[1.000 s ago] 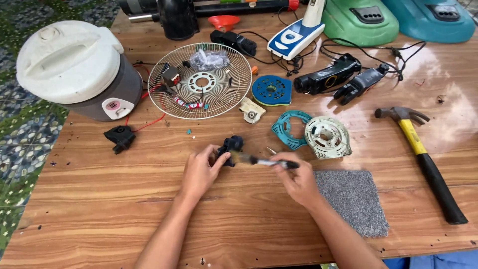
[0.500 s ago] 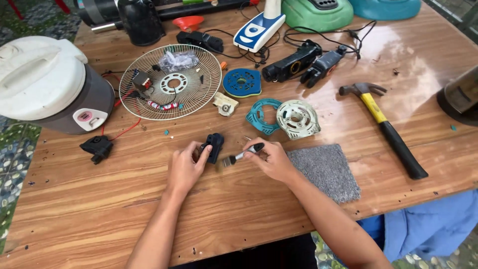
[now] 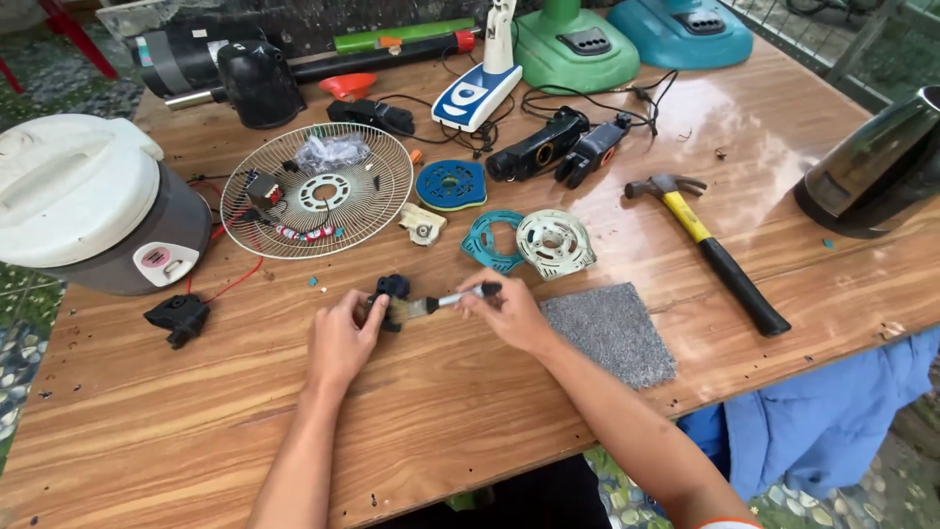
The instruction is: Cleaning dust and debris from black and white plastic appliance housings using a small brush.
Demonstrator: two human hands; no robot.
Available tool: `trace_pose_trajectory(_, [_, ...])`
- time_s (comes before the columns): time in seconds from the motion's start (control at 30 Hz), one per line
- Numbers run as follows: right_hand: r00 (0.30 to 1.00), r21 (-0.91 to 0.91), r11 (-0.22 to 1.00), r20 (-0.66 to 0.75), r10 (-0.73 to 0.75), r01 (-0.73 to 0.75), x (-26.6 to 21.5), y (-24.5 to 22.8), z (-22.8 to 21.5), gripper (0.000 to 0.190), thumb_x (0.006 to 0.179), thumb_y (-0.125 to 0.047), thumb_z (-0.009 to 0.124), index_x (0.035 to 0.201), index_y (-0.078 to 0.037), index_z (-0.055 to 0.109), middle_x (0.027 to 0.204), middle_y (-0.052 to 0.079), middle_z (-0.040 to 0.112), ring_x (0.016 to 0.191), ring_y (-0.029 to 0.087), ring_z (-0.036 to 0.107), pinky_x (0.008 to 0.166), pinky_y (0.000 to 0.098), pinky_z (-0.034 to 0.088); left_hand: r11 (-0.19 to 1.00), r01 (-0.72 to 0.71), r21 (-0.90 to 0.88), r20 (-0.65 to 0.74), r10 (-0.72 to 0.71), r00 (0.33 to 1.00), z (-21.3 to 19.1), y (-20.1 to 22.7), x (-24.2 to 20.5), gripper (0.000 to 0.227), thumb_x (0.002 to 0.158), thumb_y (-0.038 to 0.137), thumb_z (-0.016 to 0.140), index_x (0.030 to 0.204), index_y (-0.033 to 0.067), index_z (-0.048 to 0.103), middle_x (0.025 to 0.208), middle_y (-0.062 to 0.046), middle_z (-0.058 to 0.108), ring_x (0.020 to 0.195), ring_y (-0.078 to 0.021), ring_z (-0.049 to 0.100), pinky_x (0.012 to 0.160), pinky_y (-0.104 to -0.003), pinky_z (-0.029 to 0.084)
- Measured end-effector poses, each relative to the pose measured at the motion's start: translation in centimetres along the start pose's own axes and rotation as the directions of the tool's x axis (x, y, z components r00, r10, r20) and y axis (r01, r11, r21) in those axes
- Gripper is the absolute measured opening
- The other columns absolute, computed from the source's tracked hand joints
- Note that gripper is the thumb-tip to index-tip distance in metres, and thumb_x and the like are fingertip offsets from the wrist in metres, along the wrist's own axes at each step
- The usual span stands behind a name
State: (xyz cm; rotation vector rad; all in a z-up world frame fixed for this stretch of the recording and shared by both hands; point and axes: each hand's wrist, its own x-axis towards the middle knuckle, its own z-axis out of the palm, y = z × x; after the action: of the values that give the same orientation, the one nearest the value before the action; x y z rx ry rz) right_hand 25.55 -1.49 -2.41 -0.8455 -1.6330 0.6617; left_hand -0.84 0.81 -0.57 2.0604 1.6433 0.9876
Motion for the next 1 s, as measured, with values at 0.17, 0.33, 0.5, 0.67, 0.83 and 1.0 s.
trace_pose_trajectory(0.17, [0.995,0.028,0.995,0.043,0.091,-0.092,-0.4,1.5,-0.3,0.016,0.097,-0.018,0.070,0.108,-0.007,0.073,0.068,0.005,0.073,0.065,0.008,0.059,0.062,0.0254,0.051,0.996,0.076,0.039,0.044,-0.078,0.996,-0.2,0.4,-0.1,0.030,0.095,0.046,0.068,0.088,0.0170,0.074,0.062,-0.007,0.067,0.074,-0.0346,0.072,0.070,-0.051,0.059])
trace_pose_trajectory(0.33, [0.997,-0.034,0.997,-0.032,0.064,-0.066,-0.4,2.9,-0.3,0.016,0.096,-0.019,0.073,0.110,-0.011,0.074,0.066,0.005,0.073,0.059,0.007,0.061,0.057,0.0229,0.050,0.995,0.089,0.046,0.081,-0.092,0.992,-0.6,1.0,-0.3,0.030,0.096,0.046,0.067,0.090,0.0173,0.074,0.064,-0.008,0.068,0.074,-0.0348,0.072,0.071,-0.051,0.059])
trace_pose_trajectory(0.5, [0.991,0.013,0.999,0.128,0.049,-0.051,-0.8,1.6,-0.6,0.014,0.095,-0.019,0.075,0.106,-0.010,0.075,0.065,0.007,0.073,0.054,0.013,0.062,0.055,0.0277,0.052,0.995,0.081,0.057,0.073,-0.085,0.994,-0.1,0.4,-0.2,0.028,0.095,0.047,0.067,0.092,0.0194,0.075,0.063,-0.007,0.068,0.074,-0.0337,0.073,0.072,-0.050,0.059])
trace_pose_trajectory(0.67, [1.000,-0.008,1.000,0.030,0.003,-0.003,-0.4,1.0,-0.5,0.014,0.095,-0.018,0.075,0.106,-0.011,0.076,0.068,0.007,0.074,0.061,0.014,0.068,0.059,0.0282,0.055,0.994,0.087,0.070,0.083,-0.092,0.992,-0.3,0.8,-0.1,0.030,0.093,0.050,0.068,0.096,0.0213,0.075,0.063,-0.007,0.068,0.073,-0.0329,0.073,0.070,-0.050,0.059])
trace_pose_trajectory(0.83, [1.000,-0.092,0.996,-0.003,-0.016,0.016,-0.6,-1.5,-1.3,0.017,0.096,-0.021,0.071,0.110,-0.011,0.076,0.080,0.009,0.077,0.071,0.022,0.073,0.069,0.0351,0.058,0.996,0.082,0.018,0.071,-0.083,0.994,-0.1,-0.3,0.2,0.030,0.094,0.047,0.068,0.098,0.0186,0.077,0.068,-0.011,0.072,0.076,-0.0364,0.074,0.070,-0.051,0.059])
trace_pose_trajectory(1.0, [0.993,-0.120,0.993,0.115,0.013,0.001,-1.6,-1.1,-1.0,0.021,0.098,-0.022,0.065,0.114,-0.012,0.074,0.072,0.007,0.077,0.065,0.024,0.074,0.067,0.0374,0.059,0.998,0.067,-0.021,0.052,-0.065,0.997,-0.6,-0.2,-0.4,0.031,0.091,0.050,0.071,0.101,0.0205,0.076,0.073,-0.009,0.075,0.079,-0.0331,0.076,0.070,-0.047,0.060])
